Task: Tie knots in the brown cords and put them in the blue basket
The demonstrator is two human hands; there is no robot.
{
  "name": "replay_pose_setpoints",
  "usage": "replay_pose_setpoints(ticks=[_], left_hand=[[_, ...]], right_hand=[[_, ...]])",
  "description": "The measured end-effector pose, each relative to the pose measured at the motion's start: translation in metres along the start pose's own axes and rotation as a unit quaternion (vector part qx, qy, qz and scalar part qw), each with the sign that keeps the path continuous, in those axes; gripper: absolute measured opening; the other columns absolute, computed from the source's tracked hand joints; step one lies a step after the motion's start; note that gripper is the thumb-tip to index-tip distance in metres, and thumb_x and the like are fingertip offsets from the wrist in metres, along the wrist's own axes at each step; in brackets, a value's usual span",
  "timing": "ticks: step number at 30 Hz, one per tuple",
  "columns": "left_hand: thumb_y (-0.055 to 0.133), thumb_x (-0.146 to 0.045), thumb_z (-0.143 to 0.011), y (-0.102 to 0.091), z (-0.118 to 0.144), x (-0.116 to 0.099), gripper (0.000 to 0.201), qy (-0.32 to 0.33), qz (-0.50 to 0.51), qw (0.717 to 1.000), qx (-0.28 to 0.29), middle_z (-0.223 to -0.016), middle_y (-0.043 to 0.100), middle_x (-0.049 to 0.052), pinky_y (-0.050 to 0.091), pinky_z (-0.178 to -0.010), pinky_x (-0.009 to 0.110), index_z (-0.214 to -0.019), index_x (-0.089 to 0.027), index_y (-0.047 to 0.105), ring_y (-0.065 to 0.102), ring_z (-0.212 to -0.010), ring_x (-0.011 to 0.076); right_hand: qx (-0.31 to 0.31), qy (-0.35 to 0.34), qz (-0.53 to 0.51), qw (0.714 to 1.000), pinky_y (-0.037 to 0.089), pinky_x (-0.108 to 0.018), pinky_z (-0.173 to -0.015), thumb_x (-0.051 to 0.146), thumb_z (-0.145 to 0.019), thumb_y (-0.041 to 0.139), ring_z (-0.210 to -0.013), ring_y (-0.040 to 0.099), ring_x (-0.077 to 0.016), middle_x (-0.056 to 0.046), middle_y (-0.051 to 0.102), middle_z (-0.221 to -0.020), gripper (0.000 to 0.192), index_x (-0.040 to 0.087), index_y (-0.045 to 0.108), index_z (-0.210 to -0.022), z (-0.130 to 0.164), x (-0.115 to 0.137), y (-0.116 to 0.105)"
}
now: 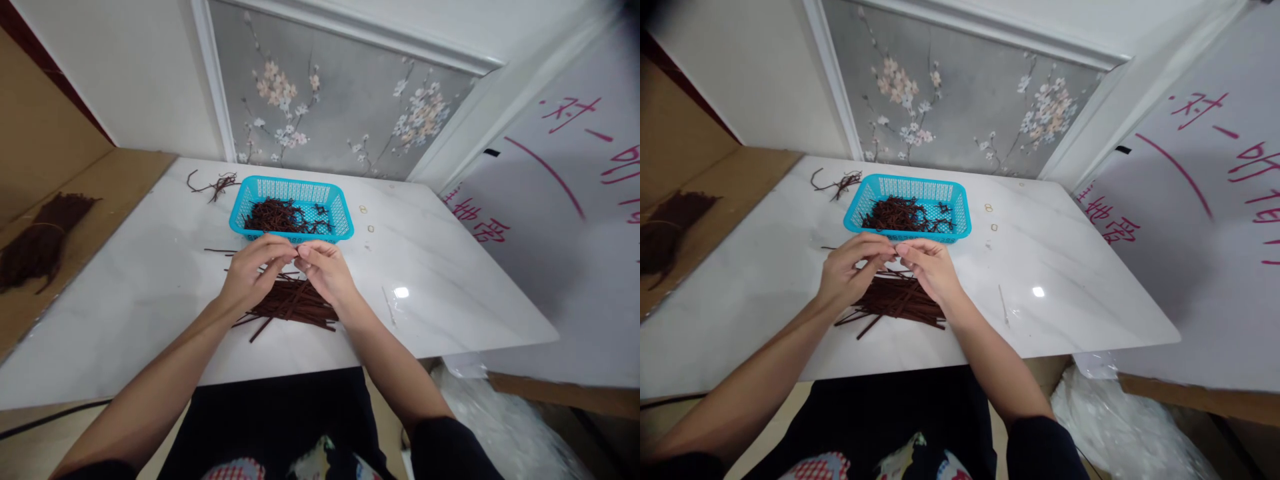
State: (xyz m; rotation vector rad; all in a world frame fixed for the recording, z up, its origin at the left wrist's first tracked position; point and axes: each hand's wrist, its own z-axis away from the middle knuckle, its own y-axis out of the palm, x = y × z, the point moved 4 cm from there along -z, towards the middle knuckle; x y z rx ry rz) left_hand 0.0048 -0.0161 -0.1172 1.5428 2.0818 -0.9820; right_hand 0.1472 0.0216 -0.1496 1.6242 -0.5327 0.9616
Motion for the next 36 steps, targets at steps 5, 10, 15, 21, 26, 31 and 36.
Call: replay_pose_setpoints(ticks=[5,10,15,21,26,31,36], left_hand=[[0.060,-0.031,-0.092,0.005,0.005,0.006,0.014,-0.122,0.048,0.991,0.000,-0.097,0.066,0.004,0.054,-0.061,0.019,-0.098,-0.021,0.067,0.064,-0.079,0.0124],[0.059,-0.044,-0.092,0.012,0.006,0.011,0.025,-0.221,0.127,0.967,0.013,-0.083,0.060,0.002,0.056,-0.056,0.021,-0.090,-0.019,0.062,0.065,-0.073,0.0139],[0.065,-0.050,-0.086,0.019,0.005,0.012,0.033,-0.323,0.265,0.908,0.044,-0.075,0.056,0.000,0.054,-0.046,0.022,-0.085,-0.017,0.060,0.062,-0.060,0.0122],[0.066,-0.047,-0.086,0.019,0.003,0.008,0.032,-0.356,0.303,0.882,0.060,-0.070,0.054,-0.003,0.055,-0.048,0.021,-0.083,-0.017,0.057,0.059,-0.057,0.0101],[0.068,-0.044,-0.084,0.023,0.004,0.008,0.030,-0.381,0.366,0.846,0.070,-0.064,0.054,-0.003,0.052,-0.044,0.021,-0.080,-0.017,0.056,0.059,-0.052,0.0106],[0.066,-0.044,-0.084,0.027,0.005,0.009,0.030,-0.409,0.402,0.816,0.078,-0.058,0.054,-0.002,0.050,-0.040,0.021,-0.080,-0.016,0.056,0.056,-0.047,0.0109],[0.065,-0.046,-0.086,0.025,0.005,0.010,0.031,-0.393,0.354,0.846,0.065,-0.063,0.055,-0.003,0.053,-0.043,0.022,-0.082,-0.016,0.056,0.058,-0.049,0.0106]], right_hand=[[0.012,-0.012,0.020,1.000,0.050,-0.028,-0.068,0.026,-0.063,0.086,-0.062,0.059,-0.0103,0.004,0.071,-0.066,0.012,0.025,0.076,-0.069,-0.001,0.000,0.001],[-0.010,-0.060,0.089,0.994,0.051,-0.028,-0.070,0.024,-0.063,0.087,-0.065,0.062,-0.0106,0.004,0.073,-0.071,0.014,0.025,0.076,-0.071,0.000,0.006,-0.002],[0.014,-0.094,0.199,0.975,0.051,-0.028,-0.065,0.027,-0.071,0.082,-0.065,0.063,-0.0121,0.003,0.073,-0.073,0.013,0.027,0.079,-0.083,0.002,0.011,-0.003],[-0.033,-0.139,0.263,0.954,0.047,-0.026,-0.055,0.031,-0.071,0.082,-0.055,0.056,-0.0110,0.002,0.068,-0.061,0.010,0.023,0.077,-0.075,0.006,0.017,-0.003],[-0.028,-0.178,0.292,0.939,0.049,-0.026,-0.056,0.029,-0.073,0.078,-0.057,0.059,-0.0117,0.000,0.072,-0.068,0.008,0.022,0.077,-0.076,0.008,0.018,-0.003],[0.013,-0.256,0.339,0.905,0.055,-0.029,-0.065,0.022,-0.075,0.077,-0.066,0.067,-0.0139,-0.001,0.075,-0.076,0.004,0.023,0.076,-0.079,0.010,0.023,0.001],[0.009,-0.329,0.420,0.846,0.057,-0.029,-0.067,0.019,-0.077,0.073,-0.068,0.068,-0.0141,-0.001,0.076,-0.077,0.004,0.023,0.075,-0.078,0.013,0.029,0.005]])
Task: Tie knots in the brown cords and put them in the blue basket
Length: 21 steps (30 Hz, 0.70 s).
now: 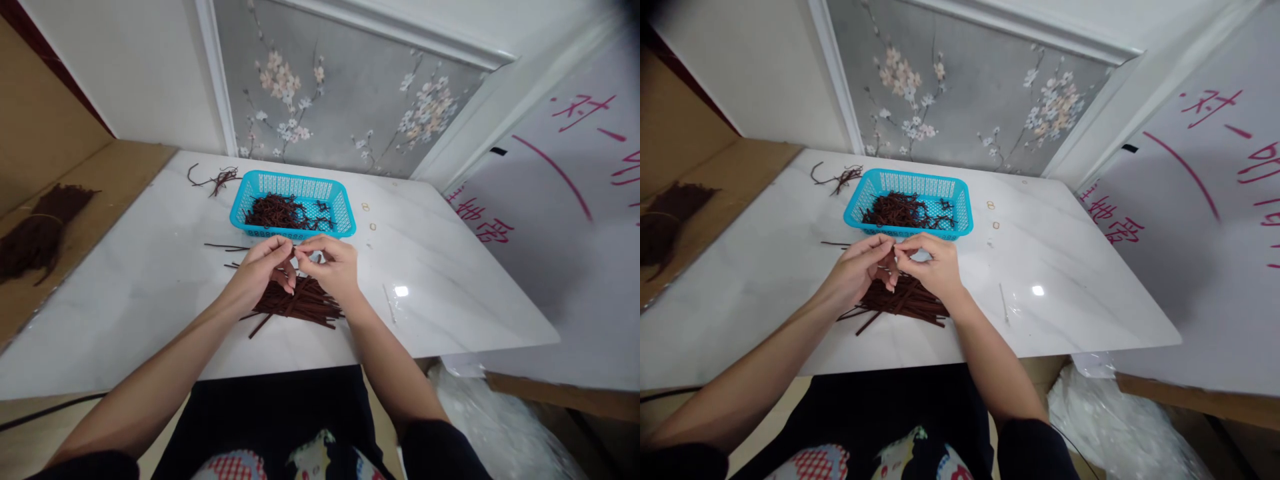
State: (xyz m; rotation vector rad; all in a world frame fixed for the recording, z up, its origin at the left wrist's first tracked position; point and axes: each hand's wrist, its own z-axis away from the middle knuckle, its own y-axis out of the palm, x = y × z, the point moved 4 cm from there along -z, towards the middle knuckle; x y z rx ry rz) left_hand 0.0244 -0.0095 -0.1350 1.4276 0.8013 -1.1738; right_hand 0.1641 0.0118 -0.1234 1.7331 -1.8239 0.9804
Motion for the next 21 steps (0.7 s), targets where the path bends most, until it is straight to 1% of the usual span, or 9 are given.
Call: replay_pose_setpoints(ticks=[4,8,11,14,16,17,19,21], left_hand=[[0.062,-0.049,-0.088,-0.005,0.001,-0.001,0.031,0.043,-0.117,0.991,-0.039,-0.076,0.056,-0.003,0.058,-0.049,0.022,-0.090,-0.018,0.057,0.060,-0.057,0.0090],[0.055,-0.048,-0.093,-0.009,0.000,0.002,0.028,0.050,-0.201,0.977,-0.039,-0.076,0.053,-0.003,0.060,-0.050,0.024,-0.095,-0.021,0.054,0.060,-0.059,0.0094],[0.052,-0.044,-0.094,-0.012,0.000,0.003,0.023,0.056,-0.260,0.963,-0.043,-0.074,0.053,-0.003,0.060,-0.049,0.025,-0.098,-0.022,0.052,0.059,-0.058,0.0106],[0.054,-0.040,-0.092,-0.015,0.000,0.002,0.019,0.079,-0.315,0.943,-0.069,-0.074,0.055,-0.003,0.059,-0.048,0.024,-0.097,-0.022,0.052,0.059,-0.056,0.0103],[0.055,-0.040,-0.092,-0.016,0.000,0.000,0.019,0.087,-0.317,0.941,-0.079,-0.072,0.054,-0.003,0.059,-0.047,0.023,-0.096,-0.022,0.053,0.059,-0.055,0.0100],[0.054,-0.042,-0.092,-0.016,0.000,0.000,0.021,0.081,-0.298,0.948,-0.073,-0.070,0.053,-0.004,0.058,-0.047,0.023,-0.096,-0.022,0.053,0.059,-0.054,0.0102],[0.053,-0.047,-0.093,-0.013,0.001,0.000,0.026,0.054,-0.230,0.971,-0.044,-0.069,0.052,-0.004,0.058,-0.045,0.024,-0.095,-0.021,0.053,0.059,-0.053,0.0105],[0.056,-0.050,-0.091,-0.010,0.001,0.000,0.030,0.030,-0.156,0.987,-0.017,-0.075,0.054,-0.003,0.057,-0.042,0.024,-0.096,-0.020,0.053,0.060,-0.053,0.0103]], right_hand=[[0.003,-0.012,0.024,1.000,0.058,-0.030,-0.068,0.018,-0.079,0.071,-0.068,0.068,-0.0141,-0.001,0.075,-0.077,0.005,0.023,0.074,-0.078,-0.001,0.000,-0.002],[0.018,-0.011,0.012,1.000,0.058,-0.030,-0.069,0.017,-0.079,0.072,-0.069,0.069,-0.0144,-0.002,0.076,-0.078,0.007,0.023,0.075,-0.079,-0.002,-0.002,-0.003],[0.020,0.020,-0.025,0.999,0.058,-0.031,-0.070,0.019,-0.079,0.074,-0.071,0.069,-0.0150,-0.002,0.077,-0.080,0.005,0.023,0.077,-0.081,-0.001,-0.007,-0.002],[0.018,0.072,-0.072,0.995,0.057,-0.030,-0.069,0.024,-0.079,0.076,-0.070,0.069,-0.0150,-0.002,0.077,-0.081,0.005,0.024,0.078,-0.083,0.000,-0.013,0.000],[0.022,0.098,-0.092,0.991,0.056,-0.029,-0.067,0.025,-0.079,0.076,-0.068,0.068,-0.0142,-0.001,0.076,-0.078,0.005,0.024,0.078,-0.084,0.002,-0.016,0.002],[0.024,0.104,-0.093,0.990,0.055,-0.029,-0.066,0.025,-0.079,0.076,-0.067,0.067,-0.0139,-0.001,0.075,-0.077,0.005,0.024,0.078,-0.084,0.002,-0.016,0.003],[0.024,0.097,-0.084,0.992,0.055,-0.029,-0.067,0.023,-0.079,0.076,-0.068,0.066,-0.0137,0.000,0.074,-0.077,0.004,0.024,0.078,-0.083,0.002,-0.015,0.003],[0.015,0.081,-0.073,0.994,0.055,-0.029,-0.068,0.022,-0.079,0.075,-0.069,0.066,-0.0138,-0.001,0.074,-0.079,0.005,0.024,0.077,-0.083,0.002,-0.013,0.001]])
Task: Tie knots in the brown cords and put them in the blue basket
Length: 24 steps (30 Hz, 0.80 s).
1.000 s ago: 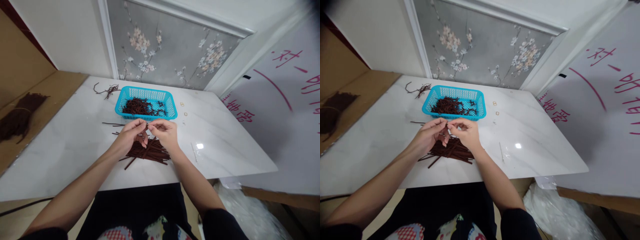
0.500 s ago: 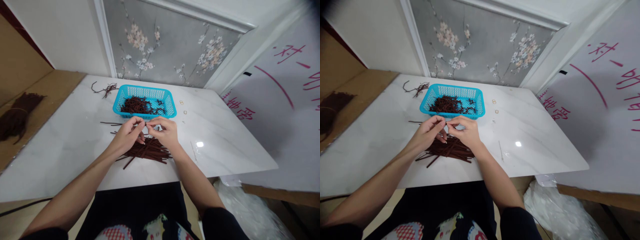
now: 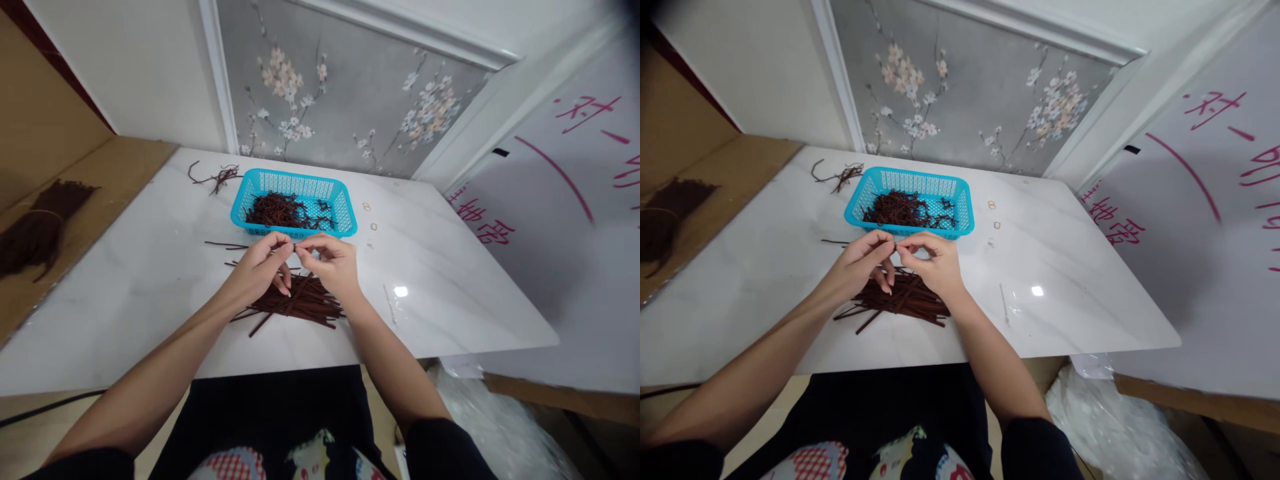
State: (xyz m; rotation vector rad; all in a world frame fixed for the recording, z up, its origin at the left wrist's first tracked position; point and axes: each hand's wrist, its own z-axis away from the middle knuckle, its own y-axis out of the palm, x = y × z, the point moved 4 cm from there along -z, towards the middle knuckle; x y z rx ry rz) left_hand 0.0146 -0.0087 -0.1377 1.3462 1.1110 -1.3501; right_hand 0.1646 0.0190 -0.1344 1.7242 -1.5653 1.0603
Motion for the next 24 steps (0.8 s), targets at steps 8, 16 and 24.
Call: replay_pose_setpoints(ticks=[8,16,24], left_hand=[[0.064,-0.038,-0.089,-0.007,0.001,-0.007,0.019,0.185,-0.104,0.974,-0.075,-0.083,0.065,0.001,0.055,-0.058,0.022,-0.096,-0.020,0.066,0.062,-0.062,0.0094],[0.063,-0.028,-0.090,-0.012,0.005,-0.010,0.014,0.310,-0.209,0.916,-0.148,-0.085,0.069,0.002,0.054,-0.062,0.023,-0.088,-0.021,0.074,0.062,-0.064,0.0094],[0.065,-0.027,-0.088,-0.010,0.003,-0.007,0.010,0.256,-0.164,0.943,-0.138,-0.086,0.066,0.001,0.052,-0.057,0.020,-0.088,-0.019,0.071,0.061,-0.064,0.0086]], right_hand=[[-0.046,-0.012,0.014,0.999,0.057,-0.032,-0.069,0.027,-0.079,0.075,-0.070,0.067,-0.0155,-0.002,0.075,-0.079,0.005,0.025,0.078,-0.083,0.002,0.009,-0.004],[-0.037,-0.005,0.013,0.999,0.059,-0.034,-0.072,0.028,-0.080,0.075,-0.071,0.069,-0.0168,-0.003,0.076,-0.082,0.005,0.025,0.078,-0.083,0.003,0.014,-0.001],[0.006,-0.065,0.072,0.995,0.056,-0.034,-0.077,0.027,-0.086,0.071,-0.080,0.068,-0.0167,-0.003,0.076,-0.089,0.008,0.026,0.077,-0.090,-0.001,0.015,-0.004]])
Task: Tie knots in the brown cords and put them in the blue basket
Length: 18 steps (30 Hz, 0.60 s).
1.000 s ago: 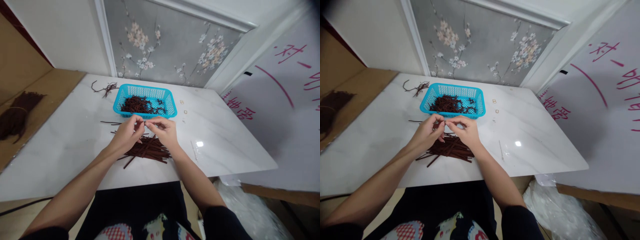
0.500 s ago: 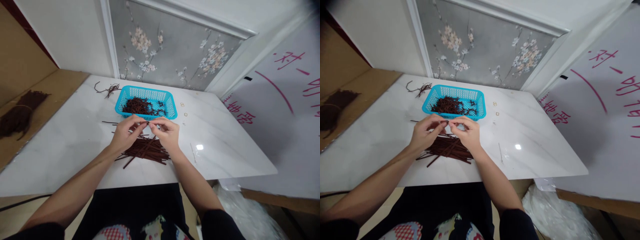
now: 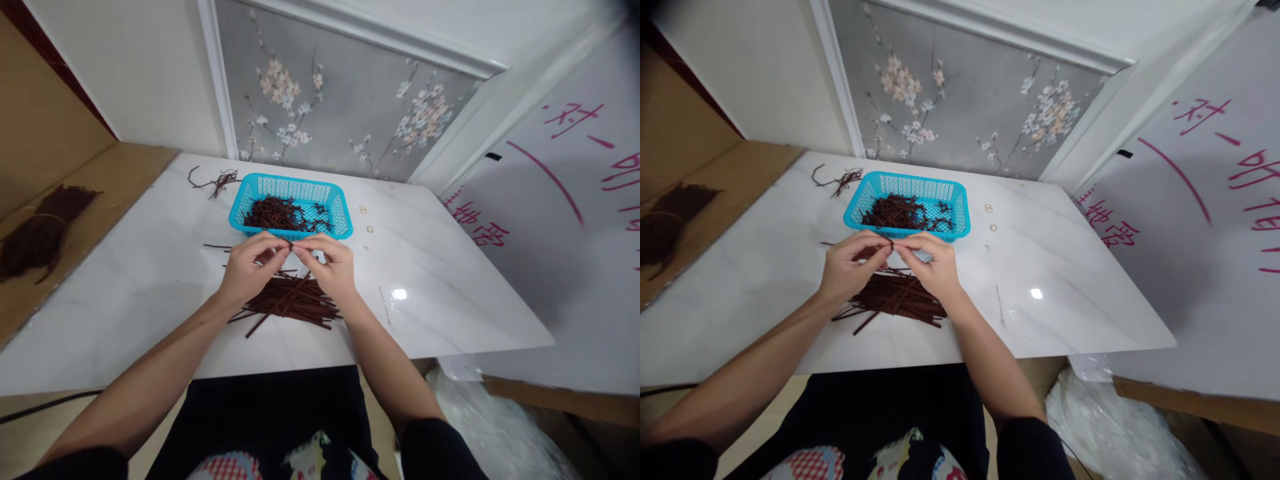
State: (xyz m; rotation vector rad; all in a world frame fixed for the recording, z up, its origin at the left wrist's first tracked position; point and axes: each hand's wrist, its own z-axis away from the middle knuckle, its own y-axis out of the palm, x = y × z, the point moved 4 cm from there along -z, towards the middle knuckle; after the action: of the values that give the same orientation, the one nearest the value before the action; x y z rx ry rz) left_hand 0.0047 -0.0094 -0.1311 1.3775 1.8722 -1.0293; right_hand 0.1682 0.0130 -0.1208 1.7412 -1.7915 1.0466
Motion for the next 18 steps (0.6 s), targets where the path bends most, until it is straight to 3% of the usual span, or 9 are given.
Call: replay_pose_setpoints(ticks=[3,7,11,14,18], left_hand=[[0.063,-0.027,-0.087,0.001,0.001,0.002,0.011,-0.032,-0.010,0.999,-0.010,-0.084,0.064,0.001,0.050,-0.057,0.019,-0.083,-0.018,0.068,0.059,-0.062,0.0079],[0.062,-0.029,-0.087,0.003,0.002,0.004,0.014,-0.069,-0.003,0.998,-0.012,-0.084,0.063,0.001,0.049,-0.055,0.018,-0.081,-0.017,0.065,0.056,-0.059,0.0070],[0.062,-0.028,-0.087,0.003,0.002,0.001,0.012,-0.052,-0.002,0.999,-0.016,-0.083,0.062,0.000,0.048,-0.055,0.019,-0.081,-0.018,0.064,0.057,-0.060,0.0072],[0.061,-0.027,-0.086,0.002,0.003,-0.003,0.011,-0.028,-0.019,0.999,-0.026,-0.081,0.063,0.000,0.047,-0.057,0.019,-0.079,-0.018,0.064,0.057,-0.063,0.0080],[0.062,-0.022,-0.082,0.001,0.004,-0.006,0.006,-0.011,-0.057,0.997,-0.058,-0.078,0.062,-0.001,0.046,-0.058,0.018,-0.078,-0.019,0.062,0.054,-0.063,0.0078]], right_hand=[[-0.017,0.018,0.019,1.000,0.053,-0.030,-0.071,0.030,-0.083,0.074,-0.074,0.062,-0.0140,-0.003,0.073,-0.090,0.015,0.024,0.073,-0.097,-0.001,-0.003,-0.002],[-0.021,0.126,-0.042,0.991,0.046,-0.024,-0.053,0.039,-0.077,0.079,-0.054,0.051,-0.0090,0.003,0.064,-0.067,0.023,0.021,0.066,-0.083,-0.001,-0.008,0.001],[0.011,0.211,-0.144,0.967,0.046,-0.022,-0.048,0.042,-0.078,0.077,-0.049,0.057,-0.0089,0.003,0.065,-0.062,0.027,0.020,0.063,-0.079,0.002,-0.005,0.009],[0.012,0.222,-0.175,0.959,0.053,-0.024,-0.053,0.043,-0.079,0.075,-0.062,0.069,-0.0141,0.000,0.071,-0.069,0.026,0.020,0.062,-0.078,0.004,-0.003,0.013],[-0.011,0.170,-0.148,0.974,0.061,-0.032,-0.078,0.038,-0.081,0.074,-0.102,0.073,-0.0223,-0.004,0.077,-0.087,0.019,0.023,0.064,-0.078,0.006,-0.003,0.014]])
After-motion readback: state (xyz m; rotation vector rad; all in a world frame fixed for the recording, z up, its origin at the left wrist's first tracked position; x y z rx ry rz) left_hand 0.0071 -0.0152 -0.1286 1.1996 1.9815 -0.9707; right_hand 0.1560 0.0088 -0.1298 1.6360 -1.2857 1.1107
